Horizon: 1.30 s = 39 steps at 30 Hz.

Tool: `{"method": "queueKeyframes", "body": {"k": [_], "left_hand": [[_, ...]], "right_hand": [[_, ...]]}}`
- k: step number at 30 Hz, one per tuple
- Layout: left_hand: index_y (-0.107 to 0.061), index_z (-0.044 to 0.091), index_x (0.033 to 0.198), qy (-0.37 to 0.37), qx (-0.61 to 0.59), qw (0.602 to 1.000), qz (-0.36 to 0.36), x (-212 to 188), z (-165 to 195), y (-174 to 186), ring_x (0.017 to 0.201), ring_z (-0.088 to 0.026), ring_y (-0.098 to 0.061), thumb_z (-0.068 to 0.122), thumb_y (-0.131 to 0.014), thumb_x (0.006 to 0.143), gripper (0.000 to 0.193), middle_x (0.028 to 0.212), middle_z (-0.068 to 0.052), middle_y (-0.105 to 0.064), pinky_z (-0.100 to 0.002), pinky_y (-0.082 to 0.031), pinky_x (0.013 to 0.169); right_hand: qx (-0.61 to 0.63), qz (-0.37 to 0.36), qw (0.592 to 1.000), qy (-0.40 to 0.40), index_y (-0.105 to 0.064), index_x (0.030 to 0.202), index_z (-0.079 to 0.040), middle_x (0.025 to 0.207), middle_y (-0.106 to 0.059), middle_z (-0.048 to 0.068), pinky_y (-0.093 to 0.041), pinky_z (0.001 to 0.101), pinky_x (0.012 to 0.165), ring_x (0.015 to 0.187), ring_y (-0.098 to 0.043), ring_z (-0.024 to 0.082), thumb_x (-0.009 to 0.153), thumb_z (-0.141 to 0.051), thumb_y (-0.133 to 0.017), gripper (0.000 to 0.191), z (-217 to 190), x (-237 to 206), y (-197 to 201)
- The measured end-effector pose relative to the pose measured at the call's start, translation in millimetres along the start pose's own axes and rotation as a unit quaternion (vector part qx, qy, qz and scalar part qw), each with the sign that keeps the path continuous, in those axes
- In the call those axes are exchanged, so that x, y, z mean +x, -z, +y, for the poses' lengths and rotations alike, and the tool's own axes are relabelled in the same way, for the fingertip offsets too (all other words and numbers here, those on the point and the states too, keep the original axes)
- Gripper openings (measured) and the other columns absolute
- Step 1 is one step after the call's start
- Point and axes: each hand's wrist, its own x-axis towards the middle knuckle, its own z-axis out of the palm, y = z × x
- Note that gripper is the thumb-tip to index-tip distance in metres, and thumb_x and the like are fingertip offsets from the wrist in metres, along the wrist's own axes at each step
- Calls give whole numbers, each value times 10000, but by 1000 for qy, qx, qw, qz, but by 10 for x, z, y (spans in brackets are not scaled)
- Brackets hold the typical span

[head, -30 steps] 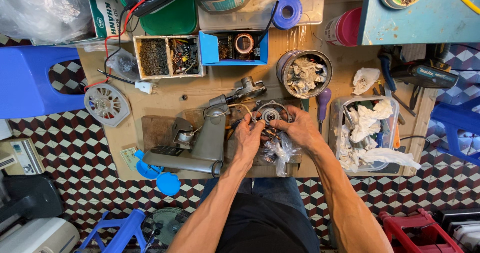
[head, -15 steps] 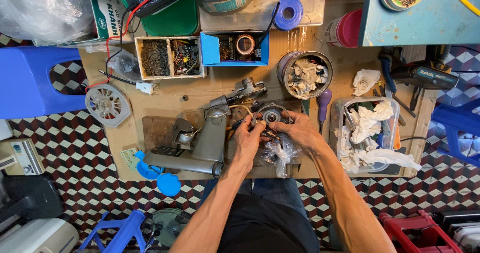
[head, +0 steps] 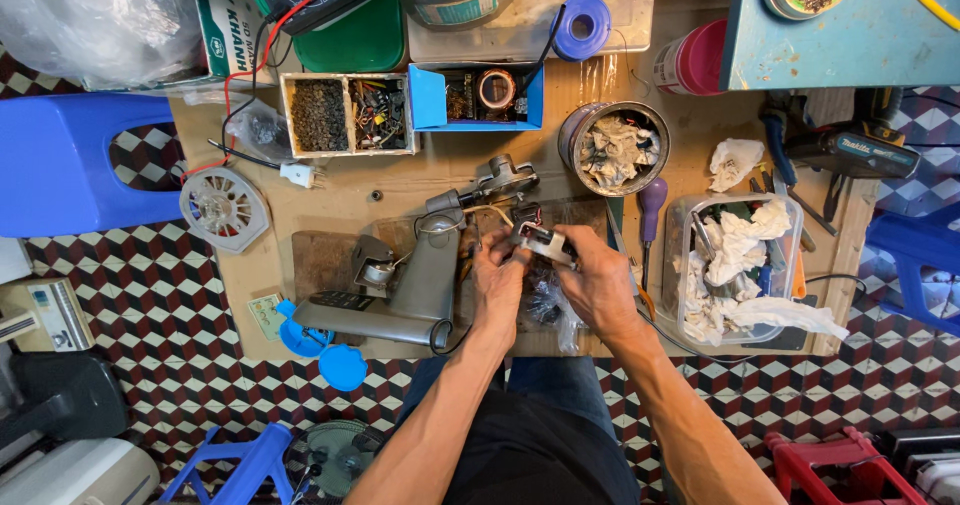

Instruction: The person works at a cluttered repair bench taking apart a small electric motor housing. They pull components from the housing by hand, use pliers to grip and pry parts, and turn the motor over to work on its other side.

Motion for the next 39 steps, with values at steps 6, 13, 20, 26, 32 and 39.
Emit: {"method": "queueKeyframes", "body": {"k": [6,13,20,26,32,39], "left_hand": [[-536,81,1298,117,-3,992,47,-622,402,295,963,-186,-658,336,-706,874,523,1093,-83,-658,-342,-562,870],[-668,138,1174,189,-114,975,-40,-681,610,119,1015,-157,-590,416,-761,818,462,1074,-20,-620,-385,-495,925],[-655,170,1011,245,-150,958,-6,-367,364,145,934,-165,-594,317,-783,773,308,959,-5,-608,-421,-478,906],[-678,172,1044,206,-286,936,5,-382,131,50,913,-149,-576,286,-824,761,338,963,35,-648,-356,-434,859],[-688,145,1013,221,-307,925,38,-250,-10,-75,924,-145,-649,220,-821,767,290,974,8,-713,-330,-518,881],[-683,114,983,224,-267,937,25,-217,-47,48,808,-154,-624,244,-816,787,270,896,-12,-680,-332,-515,793]], "right_hand": [[-80,-9,988,129,-622,1219,18,1185,-674,178,-560,411,846,1029,-682,361,615,63,-725,615,-50,-145,37],[-139,21,966,216,-621,1225,44,1209,-652,178,-563,395,876,1047,-680,324,632,44,-708,599,-28,-221,-36],[-156,5,952,264,-627,1220,59,1199,-651,195,-565,401,891,1043,-681,332,622,-11,-662,604,4,-217,-17],[-161,33,946,279,-627,1226,65,1225,-651,196,-557,401,899,1051,-684,328,682,-29,-674,555,48,-190,-8],[-177,48,947,265,-643,1202,56,1217,-656,191,-563,414,920,1070,-686,335,676,-34,-642,534,70,-183,-43],[-226,18,945,236,-623,1265,54,1281,-631,200,-484,455,1021,1177,-627,325,773,-32,-672,502,-30,-288,-44]]}}
